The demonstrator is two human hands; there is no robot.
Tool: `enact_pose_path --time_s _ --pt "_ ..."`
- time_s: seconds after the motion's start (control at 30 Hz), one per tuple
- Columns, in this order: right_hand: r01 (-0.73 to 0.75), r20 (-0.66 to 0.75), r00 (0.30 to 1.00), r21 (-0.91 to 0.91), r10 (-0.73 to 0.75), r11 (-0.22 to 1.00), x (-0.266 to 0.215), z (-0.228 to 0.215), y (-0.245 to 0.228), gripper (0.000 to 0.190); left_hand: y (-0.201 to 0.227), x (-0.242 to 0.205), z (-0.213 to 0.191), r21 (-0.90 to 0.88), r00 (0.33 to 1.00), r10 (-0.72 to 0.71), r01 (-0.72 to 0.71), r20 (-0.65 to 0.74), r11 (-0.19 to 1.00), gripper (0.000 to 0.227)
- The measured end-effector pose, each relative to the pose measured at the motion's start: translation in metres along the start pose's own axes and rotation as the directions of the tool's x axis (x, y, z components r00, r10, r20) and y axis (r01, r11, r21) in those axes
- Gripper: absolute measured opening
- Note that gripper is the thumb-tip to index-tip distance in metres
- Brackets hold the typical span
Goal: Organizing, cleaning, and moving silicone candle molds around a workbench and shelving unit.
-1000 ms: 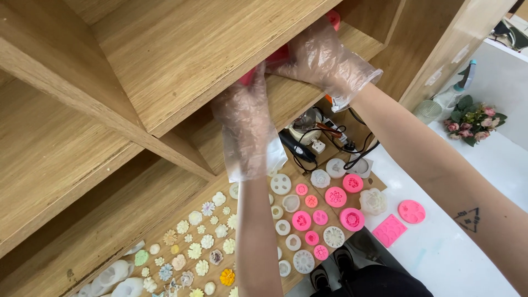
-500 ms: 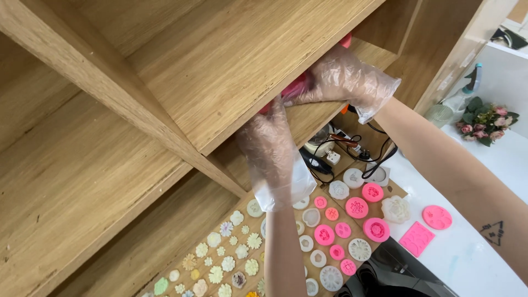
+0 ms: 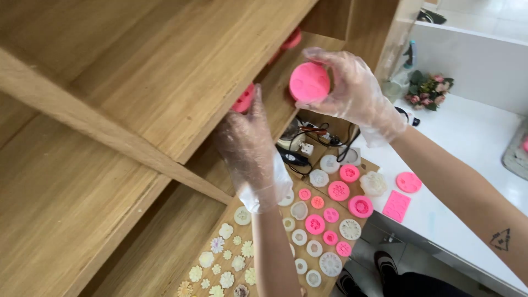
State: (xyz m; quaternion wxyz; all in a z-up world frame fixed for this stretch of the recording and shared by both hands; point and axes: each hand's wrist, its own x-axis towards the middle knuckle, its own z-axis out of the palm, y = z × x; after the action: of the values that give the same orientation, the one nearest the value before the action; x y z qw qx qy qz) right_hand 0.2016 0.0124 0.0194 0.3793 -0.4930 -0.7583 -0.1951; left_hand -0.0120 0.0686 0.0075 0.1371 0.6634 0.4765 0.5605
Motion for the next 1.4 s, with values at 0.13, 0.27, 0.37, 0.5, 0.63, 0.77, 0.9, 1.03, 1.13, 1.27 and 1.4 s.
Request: enact_pose_path --time_s 0.13,0.27,0.37,0.5,0.63,0.77,0.9,1.03,1.13,1.27,1.4 --pt "-0.236 -0.13 0.962 0.044 0.239 0.971 -0.115 -0.047 0.011 0.076 -0.003 -0.006 0.008 0.012 0.995 0.104 -0.104 0.015 0.995 0.062" --pt "-0.571 -0.141 0.712 0.453 0.688 0.684 -0.297 -0.068 0.053 0.07 0.009 -0.019 0.002 -0.002 0.977 0.032 -0.032 0.211 0.999 0.067" --pt "-0.676 0.073 0.138 0.735 0.988 0.04 -0.399 -0.093 0.056 0.065 -0.002 -0.047 0.023 0.009 0.964 0.226 -0.229 0.138 0.973 0.067" --pt "-0.856 0.016 -0.095 0.508 0.995 -0.09 -0.485 -0.117 0.051 0.068 0.041 -0.144 0.043 -0.121 0.953 0.296 -0.287 0.06 0.95 0.071" --pt "-0.94 0.137 -0.107 0.31 0.985 -0.145 -0.518 -0.122 0.062 0.073 0.103 -0.282 0.094 -0.535 0.834 -0.148 0.466 0.531 0.705 0.073" --pt "-0.965 0.268 0.093 0.263 0.959 0.02 -0.484 -0.124 0.07 0.079 0.067 -0.435 0.186 -0.258 0.854 -0.166 0.326 0.493 0.909 0.068" --pt "-0.925 0.324 0.356 -0.015 0.877 0.381 -0.486 -0.118 0.1 0.08 0.058 -0.517 0.241 -0.107 0.785 -0.264 0.384 0.56 0.917 0.069" --pt "-0.873 0.422 0.404 -0.086 0.812 0.479 -0.511 -0.103 0.134 0.078 0.063 -0.543 0.267 0.047 0.769 -0.318 0.353 0.554 0.935 0.071" --pt "-0.841 0.501 0.422 -0.096 0.756 0.533 -0.503 -0.099 0.145 0.078 0.059 -0.56 0.273 0.092 0.845 -0.267 0.254 0.464 0.963 0.072" --pt "-0.8 0.536 0.482 -0.054 0.693 0.598 -0.525 -0.086 0.16 0.078 0.051 -0.576 0.279 0.169 0.862 -0.291 0.241 0.415 0.956 0.072" --pt "-0.842 0.552 0.44 -0.021 0.709 0.539 -0.52 -0.085 0.151 0.08 0.051 -0.579 0.28 0.148 0.855 -0.32 0.284 0.407 0.947 0.07"
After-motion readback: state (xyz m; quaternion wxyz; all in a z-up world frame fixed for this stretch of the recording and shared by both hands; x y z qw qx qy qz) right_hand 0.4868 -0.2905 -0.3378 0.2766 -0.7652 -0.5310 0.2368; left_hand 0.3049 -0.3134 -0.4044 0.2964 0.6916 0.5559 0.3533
